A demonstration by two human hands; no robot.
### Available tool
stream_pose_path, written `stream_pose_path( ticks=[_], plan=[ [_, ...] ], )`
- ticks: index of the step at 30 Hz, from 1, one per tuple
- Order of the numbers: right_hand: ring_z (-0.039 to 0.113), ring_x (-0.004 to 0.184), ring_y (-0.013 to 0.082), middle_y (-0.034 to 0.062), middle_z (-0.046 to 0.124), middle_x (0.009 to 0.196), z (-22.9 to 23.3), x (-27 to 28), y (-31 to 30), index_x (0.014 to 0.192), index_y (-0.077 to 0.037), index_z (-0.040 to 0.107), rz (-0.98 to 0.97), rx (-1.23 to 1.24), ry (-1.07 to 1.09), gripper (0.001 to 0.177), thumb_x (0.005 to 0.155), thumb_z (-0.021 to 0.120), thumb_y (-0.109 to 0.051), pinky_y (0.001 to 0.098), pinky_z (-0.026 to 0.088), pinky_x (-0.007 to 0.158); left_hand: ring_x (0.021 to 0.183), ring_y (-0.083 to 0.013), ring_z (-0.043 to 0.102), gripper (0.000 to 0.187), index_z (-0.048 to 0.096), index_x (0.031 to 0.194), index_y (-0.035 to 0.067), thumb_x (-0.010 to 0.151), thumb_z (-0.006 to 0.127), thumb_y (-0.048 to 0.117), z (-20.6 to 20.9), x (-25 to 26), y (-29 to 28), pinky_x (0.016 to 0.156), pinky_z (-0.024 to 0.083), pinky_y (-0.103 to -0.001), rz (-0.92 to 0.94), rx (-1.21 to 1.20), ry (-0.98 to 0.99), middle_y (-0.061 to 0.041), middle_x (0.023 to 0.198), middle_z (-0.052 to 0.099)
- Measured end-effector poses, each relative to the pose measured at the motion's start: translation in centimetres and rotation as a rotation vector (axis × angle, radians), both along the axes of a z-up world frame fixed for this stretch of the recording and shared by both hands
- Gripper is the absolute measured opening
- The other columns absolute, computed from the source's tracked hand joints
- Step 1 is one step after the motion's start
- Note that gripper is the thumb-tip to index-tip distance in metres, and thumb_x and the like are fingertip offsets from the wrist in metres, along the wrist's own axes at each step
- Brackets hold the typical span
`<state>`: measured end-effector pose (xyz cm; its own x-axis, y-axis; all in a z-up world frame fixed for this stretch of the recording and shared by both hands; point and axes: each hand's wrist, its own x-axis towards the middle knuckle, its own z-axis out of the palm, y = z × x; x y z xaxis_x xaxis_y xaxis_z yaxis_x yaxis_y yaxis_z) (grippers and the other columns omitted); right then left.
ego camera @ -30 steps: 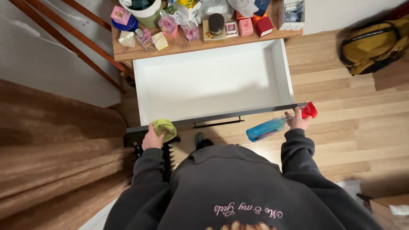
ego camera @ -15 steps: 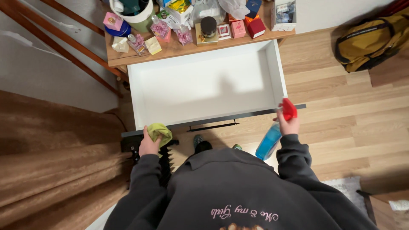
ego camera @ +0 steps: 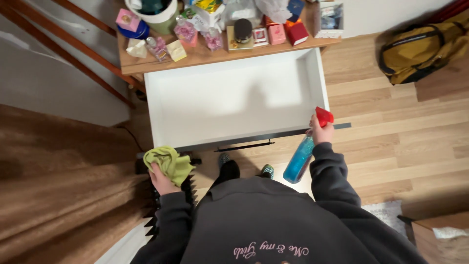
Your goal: The person sprays a cleaning solution into an open white drawer and wipes the interior surfaces with a green cloth. They repeatedly wipe the bottom and sides of the drawer, refolding the cloth and continuing until the drawer is clean.
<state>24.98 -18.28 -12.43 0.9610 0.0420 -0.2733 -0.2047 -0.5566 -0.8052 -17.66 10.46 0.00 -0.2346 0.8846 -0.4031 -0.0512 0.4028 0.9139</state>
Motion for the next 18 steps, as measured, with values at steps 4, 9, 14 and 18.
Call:
stream_pose_path(
  ticks=[4, 9, 14, 18],
  plan=[
    [0.074, 0.083, 0.0237, 0.0050, 0.075, 0.082, 4.3, -0.2, 3.2, 0.092, -0.015, 0.076, 0.113, -0.075, -0.010, 0.039, 0.090, 0.079, -0.054, 0.0401, 0.057, 0.085, 0.118, -0.0297, 0.068, 0.056, 0.053, 0.146, 0.020, 0.102, 0.073, 0.049, -0.7, -2.8, 2.5, 0.098, 0.062, -0.042, 0.147, 0.036, -0.127, -0.015, 0.134, 0.064],
    [0.073, 0.057, 0.0309, 0.0172, 0.073, 0.078, 3.2, -0.4, 10.4, 0.093, -0.006, 0.070, 0.190, 0.256, 0.176, 0.039, 0.093, 0.081, -0.043, 0.0409, 0.063, 0.052, 0.117, -0.0286, 0.071, 0.052, 0.056, 0.142, 0.024, 0.101, 0.077, 0.045, -4.6, -8.1, 5.3, 0.098, 0.064, -0.043, 0.254, 0.084, -0.253, -0.011, 0.133, 0.068],
    [0.073, 0.057, 0.0343, 0.0220, 0.067, 0.079, 6.0, -4.5, 21.0, 0.099, 0.002, 0.066, 0.383, 0.294, 0.294, 0.047, 0.093, 0.081, -0.042, 0.0436, 0.063, 0.052, 0.118, -0.0261, 0.068, 0.051, 0.055, 0.144, 0.025, 0.102, 0.072, 0.048, -6.8, -11.1, 7.1, 0.098, 0.063, -0.040, 0.225, 0.084, -0.243, -0.010, 0.136, 0.065],
    [0.075, 0.058, 0.0218, 0.0079, 0.072, 0.061, 9.3, -9.0, 27.1, 0.076, -0.015, 0.071, 0.606, 0.074, 0.271, 0.038, 0.087, 0.076, -0.051, 0.0280, 0.058, 0.066, 0.126, -0.0274, 0.061, 0.057, 0.046, 0.153, 0.018, 0.104, 0.065, 0.040, 1.9, -8.2, 6.0, 0.106, 0.054, -0.041, 0.049, 0.137, 0.042, -0.017, 0.144, 0.056]
  ],
)
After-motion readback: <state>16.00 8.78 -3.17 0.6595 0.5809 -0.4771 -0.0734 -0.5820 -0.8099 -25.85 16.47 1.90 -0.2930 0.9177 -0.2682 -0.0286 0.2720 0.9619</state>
